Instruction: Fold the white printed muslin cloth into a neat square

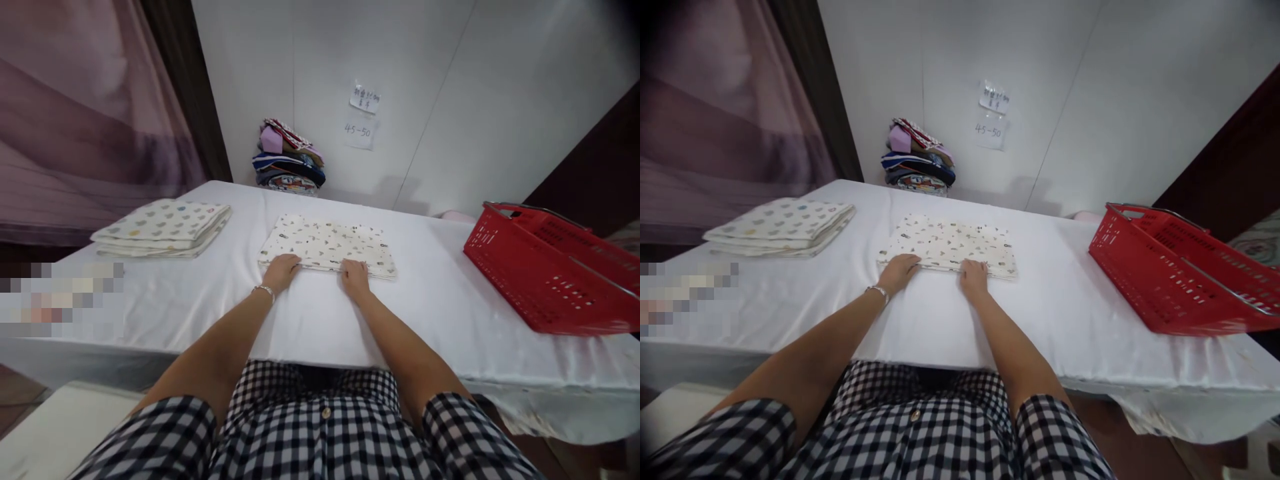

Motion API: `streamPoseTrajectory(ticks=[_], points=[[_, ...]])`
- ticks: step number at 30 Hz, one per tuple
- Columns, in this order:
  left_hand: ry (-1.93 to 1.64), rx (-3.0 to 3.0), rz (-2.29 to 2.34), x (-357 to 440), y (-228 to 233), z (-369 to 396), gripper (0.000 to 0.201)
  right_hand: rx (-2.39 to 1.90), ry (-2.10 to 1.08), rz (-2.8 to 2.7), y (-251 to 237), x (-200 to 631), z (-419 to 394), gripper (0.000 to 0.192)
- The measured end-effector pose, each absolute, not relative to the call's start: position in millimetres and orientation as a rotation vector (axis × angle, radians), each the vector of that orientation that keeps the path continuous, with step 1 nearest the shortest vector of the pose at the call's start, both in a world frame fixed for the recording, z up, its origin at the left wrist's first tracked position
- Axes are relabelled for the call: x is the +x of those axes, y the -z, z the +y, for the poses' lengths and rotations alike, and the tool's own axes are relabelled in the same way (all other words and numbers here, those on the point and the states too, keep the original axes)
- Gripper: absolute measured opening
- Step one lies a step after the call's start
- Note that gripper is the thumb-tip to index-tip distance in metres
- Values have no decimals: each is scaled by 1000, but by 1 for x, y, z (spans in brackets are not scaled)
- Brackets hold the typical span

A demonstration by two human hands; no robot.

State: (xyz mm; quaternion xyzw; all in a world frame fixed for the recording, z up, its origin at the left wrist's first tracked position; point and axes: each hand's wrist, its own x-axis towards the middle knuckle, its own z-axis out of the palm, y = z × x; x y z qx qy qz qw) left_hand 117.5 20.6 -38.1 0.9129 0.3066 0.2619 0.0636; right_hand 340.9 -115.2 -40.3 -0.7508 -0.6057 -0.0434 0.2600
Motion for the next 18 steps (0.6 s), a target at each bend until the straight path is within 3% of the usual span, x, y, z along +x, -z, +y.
streamPoseTrajectory(ticks=[7,18], points=[[-796,2806,891,117,40,24,35,-1947,153,-1709,43,355,-125,41],[-732,2740,964,124,33,26,34,-1983,124,-1618,45,362,-120,26]])
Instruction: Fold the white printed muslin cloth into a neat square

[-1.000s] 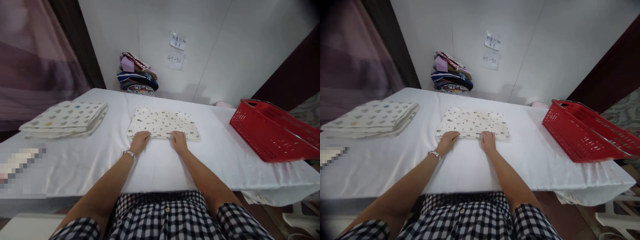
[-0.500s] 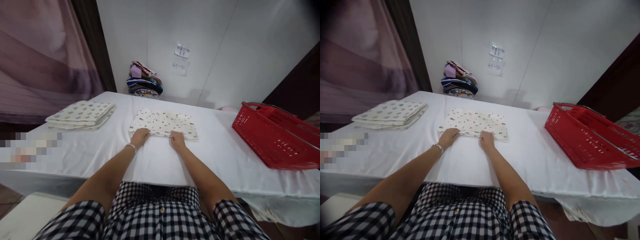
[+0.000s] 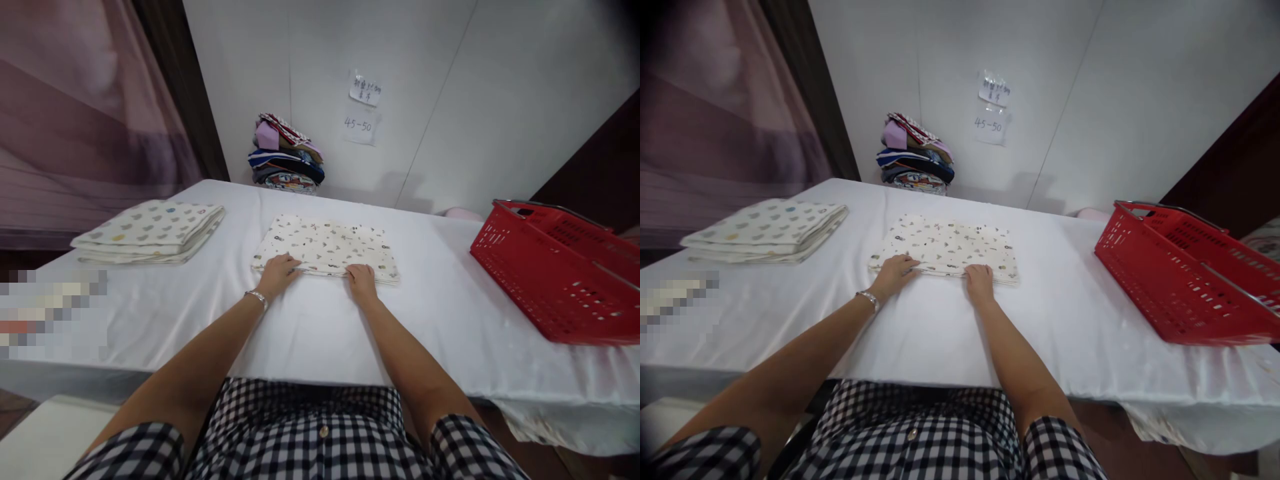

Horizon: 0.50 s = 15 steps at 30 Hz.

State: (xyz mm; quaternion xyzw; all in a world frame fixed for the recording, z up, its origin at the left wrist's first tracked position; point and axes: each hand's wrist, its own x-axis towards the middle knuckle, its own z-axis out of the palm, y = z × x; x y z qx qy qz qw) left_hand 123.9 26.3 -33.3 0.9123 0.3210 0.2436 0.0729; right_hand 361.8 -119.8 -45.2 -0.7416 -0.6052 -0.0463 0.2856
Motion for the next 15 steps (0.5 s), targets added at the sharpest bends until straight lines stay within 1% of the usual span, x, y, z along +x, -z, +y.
streamPoseTrajectory(ticks=[8,11,15], points=[[-786,2695,1019,128,31,17,32,-1978,162,-1629,45,361,-122,26],[-795,2740,943,131,31,15,31,-2005,147,-1674,45,361,-120,28],[-760,2762,890,139,29,17,31,-2041,118,-1660,41,362,-117,24]])
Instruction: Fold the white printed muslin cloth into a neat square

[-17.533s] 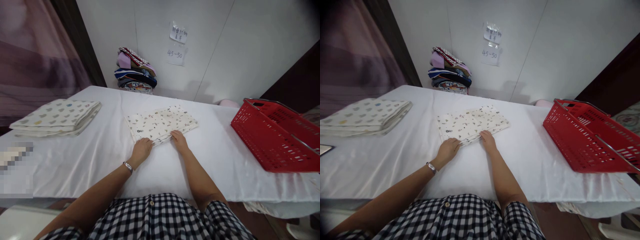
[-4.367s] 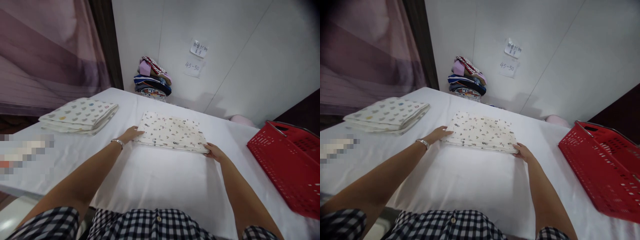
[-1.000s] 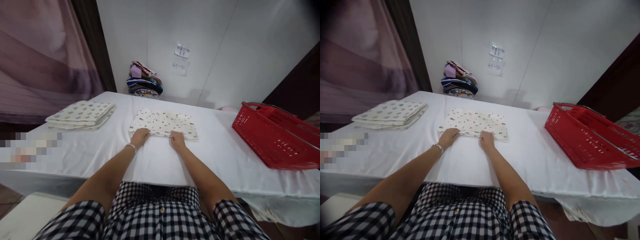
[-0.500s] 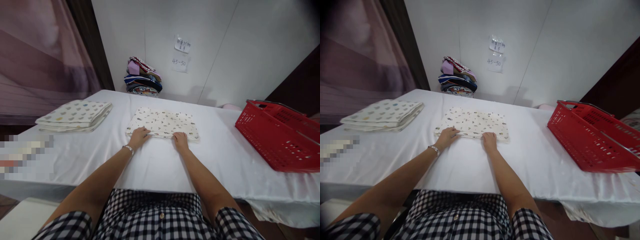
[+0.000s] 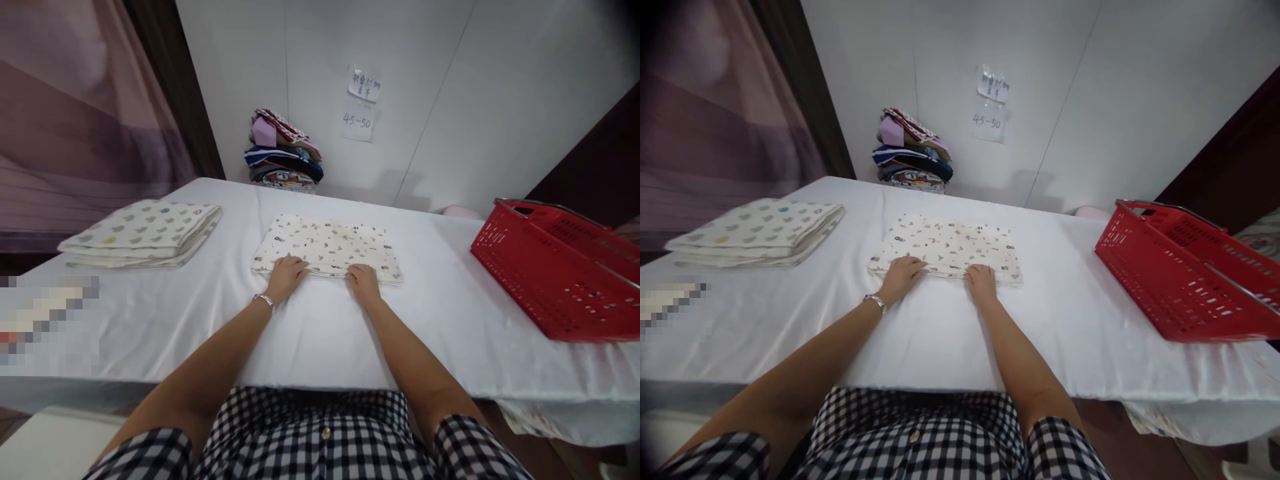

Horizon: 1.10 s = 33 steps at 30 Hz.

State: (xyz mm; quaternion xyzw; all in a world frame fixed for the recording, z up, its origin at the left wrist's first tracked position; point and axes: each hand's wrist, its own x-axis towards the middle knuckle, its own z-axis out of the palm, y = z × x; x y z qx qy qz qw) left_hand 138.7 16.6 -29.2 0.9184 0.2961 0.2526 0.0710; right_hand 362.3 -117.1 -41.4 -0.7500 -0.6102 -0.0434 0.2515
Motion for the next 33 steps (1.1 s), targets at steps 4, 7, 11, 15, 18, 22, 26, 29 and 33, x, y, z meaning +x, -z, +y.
streamPoseTrajectory(ticks=[4,7,11,15,18,22,26,29,33], points=[[-799,2734,962,145,26,16,32,-2007,155,-1619,39,364,-116,24],[-784,2756,962,146,26,14,32,-2004,135,-1615,41,366,-116,23],[-736,2779,981,143,29,10,31,-1971,81,-1623,44,367,-115,22],[-730,2825,938,141,30,8,30,-1955,76,-1638,45,367,-115,23],[-733,2847,859,141,32,9,32,-1963,77,-1651,45,367,-117,25],[-727,2774,899,144,31,13,28,-1935,92,-1689,45,367,-119,28],[-727,2697,929,149,26,15,31,-1926,85,-1688,45,367,-119,29],[-750,2646,974,153,24,16,31,-1945,66,-1671,46,367,-118,26],[-748,2657,998,155,28,16,30,-1982,63,-1661,44,366,-115,22]])
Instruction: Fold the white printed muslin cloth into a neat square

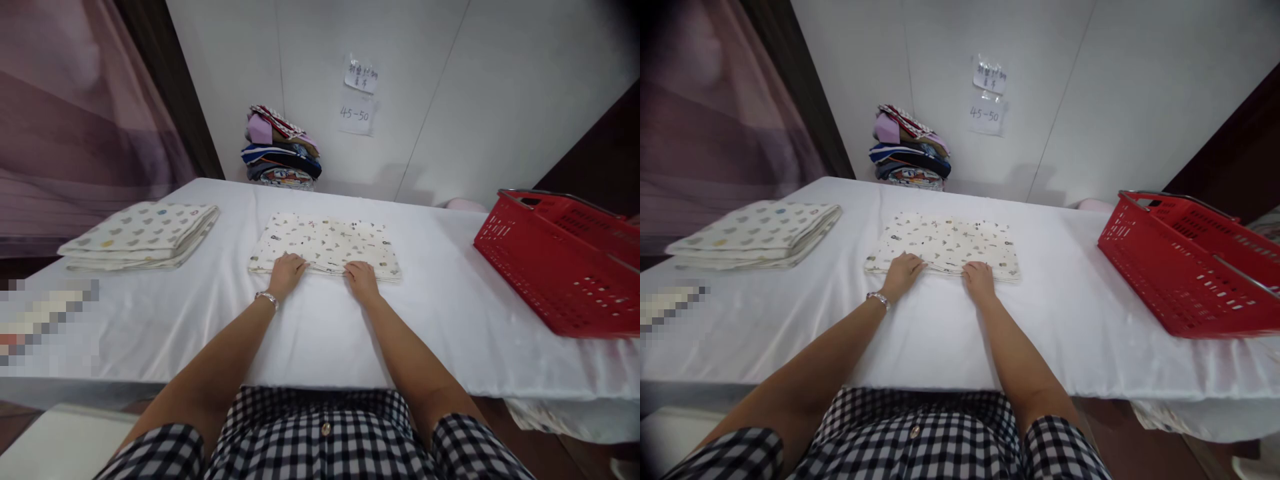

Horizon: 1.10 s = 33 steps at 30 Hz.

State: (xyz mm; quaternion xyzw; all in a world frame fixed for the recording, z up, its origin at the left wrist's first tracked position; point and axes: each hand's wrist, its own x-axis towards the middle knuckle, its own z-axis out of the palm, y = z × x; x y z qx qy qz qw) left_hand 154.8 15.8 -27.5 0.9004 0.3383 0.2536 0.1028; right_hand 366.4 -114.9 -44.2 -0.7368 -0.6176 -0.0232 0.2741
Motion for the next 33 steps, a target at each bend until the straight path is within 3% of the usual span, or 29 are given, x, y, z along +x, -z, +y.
streamPoseTrajectory(ticks=[14,21,27,33], points=[[-753,2722,981,153,32,12,29,-1983,82,-1639,44,366,-113,23],[-858,2676,931,150,30,6,30,-1814,159,-1625,43,365,-120,46],[-873,2649,896,149,32,9,28,-1921,155,-1445,44,374,-129,32],[-867,2674,898,148,35,11,28,-2034,287,-1111,45,420,-152,31]])
